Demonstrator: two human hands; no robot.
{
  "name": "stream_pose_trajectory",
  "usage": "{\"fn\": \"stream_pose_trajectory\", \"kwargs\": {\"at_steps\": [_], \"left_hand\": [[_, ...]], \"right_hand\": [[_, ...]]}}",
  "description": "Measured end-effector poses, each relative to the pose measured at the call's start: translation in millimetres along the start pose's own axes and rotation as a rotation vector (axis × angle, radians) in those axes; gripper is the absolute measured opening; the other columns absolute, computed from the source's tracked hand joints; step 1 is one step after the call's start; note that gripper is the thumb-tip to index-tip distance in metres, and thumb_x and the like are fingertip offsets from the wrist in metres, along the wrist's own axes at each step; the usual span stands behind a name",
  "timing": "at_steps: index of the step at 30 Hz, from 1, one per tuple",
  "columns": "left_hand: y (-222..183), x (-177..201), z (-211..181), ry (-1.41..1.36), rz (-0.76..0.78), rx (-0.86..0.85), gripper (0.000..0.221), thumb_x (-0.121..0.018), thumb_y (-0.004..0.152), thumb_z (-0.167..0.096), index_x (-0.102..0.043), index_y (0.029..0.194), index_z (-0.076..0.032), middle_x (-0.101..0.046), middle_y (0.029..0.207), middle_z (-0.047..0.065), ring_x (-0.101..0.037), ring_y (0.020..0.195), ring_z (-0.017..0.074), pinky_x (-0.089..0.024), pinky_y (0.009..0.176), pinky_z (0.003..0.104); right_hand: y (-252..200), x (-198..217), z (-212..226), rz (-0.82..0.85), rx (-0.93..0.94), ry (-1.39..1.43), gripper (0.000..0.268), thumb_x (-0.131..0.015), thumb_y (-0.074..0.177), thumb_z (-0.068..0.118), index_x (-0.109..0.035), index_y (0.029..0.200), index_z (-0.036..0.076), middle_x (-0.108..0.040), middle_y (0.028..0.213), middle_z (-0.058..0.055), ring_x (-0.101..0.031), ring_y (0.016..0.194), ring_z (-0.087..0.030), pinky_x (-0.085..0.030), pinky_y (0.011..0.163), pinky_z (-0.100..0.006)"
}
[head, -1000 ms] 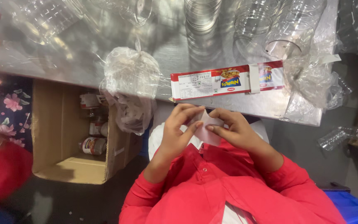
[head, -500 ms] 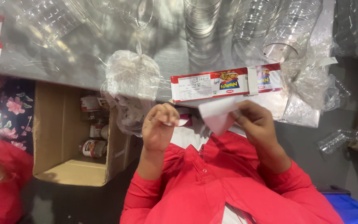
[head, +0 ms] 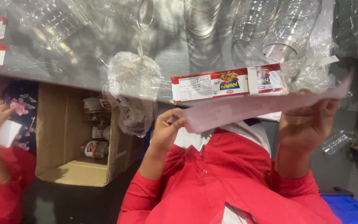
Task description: The person applies labels to plastic containers by hand, removing the adhesive backing and pressing the label onto the side of each jar.
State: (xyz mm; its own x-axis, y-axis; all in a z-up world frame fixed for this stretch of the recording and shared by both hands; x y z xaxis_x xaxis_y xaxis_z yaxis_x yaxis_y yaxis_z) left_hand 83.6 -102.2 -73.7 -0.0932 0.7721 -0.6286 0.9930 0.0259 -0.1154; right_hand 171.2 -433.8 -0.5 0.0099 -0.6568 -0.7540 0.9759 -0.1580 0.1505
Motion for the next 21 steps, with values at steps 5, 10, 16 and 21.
{"fn": "stream_pose_trajectory", "kwargs": {"at_steps": [5, 10, 16, 21], "left_hand": [[-5, -21, -20, 0.600, 0.153, -0.137, 0.011, -0.076, 0.096, -0.004, -0.071, 0.104, 0.001, -0.069, 0.099, 0.003, -0.063, 0.089, 0.0098, -0.051, 0.078, 0.027], [-6, -61, -50, 0.762, 0.266, -0.189, 0.028, -0.081, 0.086, -0.004, -0.071, 0.111, -0.001, -0.065, 0.091, 0.002, -0.057, 0.081, 0.0110, -0.048, 0.072, 0.026], [-4, -78, -59, 0.799, 0.069, -0.275, 0.029, -0.074, 0.090, -0.002, -0.072, 0.118, -0.007, -0.068, 0.101, 0.006, -0.064, 0.094, 0.0200, -0.053, 0.076, 0.028], [-6, -92, -49, 1.115, 0.012, -0.628, 0.028, -0.073, 0.086, -0.002, -0.071, 0.114, -0.005, -0.066, 0.107, 0.010, -0.060, 0.104, 0.0250, -0.051, 0.088, 0.036]], "right_hand": [[-6, -38, -3, 0.014, 0.201, -0.747, 0.032, -0.066, 0.098, 0.018, -0.061, 0.125, 0.003, -0.070, 0.114, -0.012, -0.064, 0.113, -0.024, -0.041, 0.117, -0.043], [-26, -73, -28, 0.603, 0.043, -1.192, 0.047, -0.074, 0.088, 0.011, -0.059, 0.131, 0.001, -0.067, 0.125, -0.014, -0.062, 0.123, -0.026, -0.036, 0.117, -0.042], [-44, -65, -67, 0.776, -0.525, -0.826, 0.030, -0.075, 0.091, 0.006, -0.068, 0.119, -0.001, -0.070, 0.125, -0.013, -0.060, 0.125, -0.025, -0.045, 0.107, -0.040], [-47, -57, -80, 0.754, -0.220, -1.152, 0.030, -0.076, 0.084, 0.001, -0.072, 0.113, 0.001, -0.075, 0.110, -0.009, -0.065, 0.116, -0.022, -0.051, 0.101, -0.035]]}}
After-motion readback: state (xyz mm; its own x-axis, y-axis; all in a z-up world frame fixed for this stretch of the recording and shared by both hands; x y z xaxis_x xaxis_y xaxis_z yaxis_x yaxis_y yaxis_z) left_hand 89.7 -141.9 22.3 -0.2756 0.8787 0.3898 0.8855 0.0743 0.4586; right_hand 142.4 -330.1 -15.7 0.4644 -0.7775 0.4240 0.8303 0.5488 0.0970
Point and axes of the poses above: each hand's wrist, its own y-axis towards the middle knuckle, its own x-axis out of the back of the hand, z = x × y, the point moved 2 cm from there along y, towards the middle knuckle
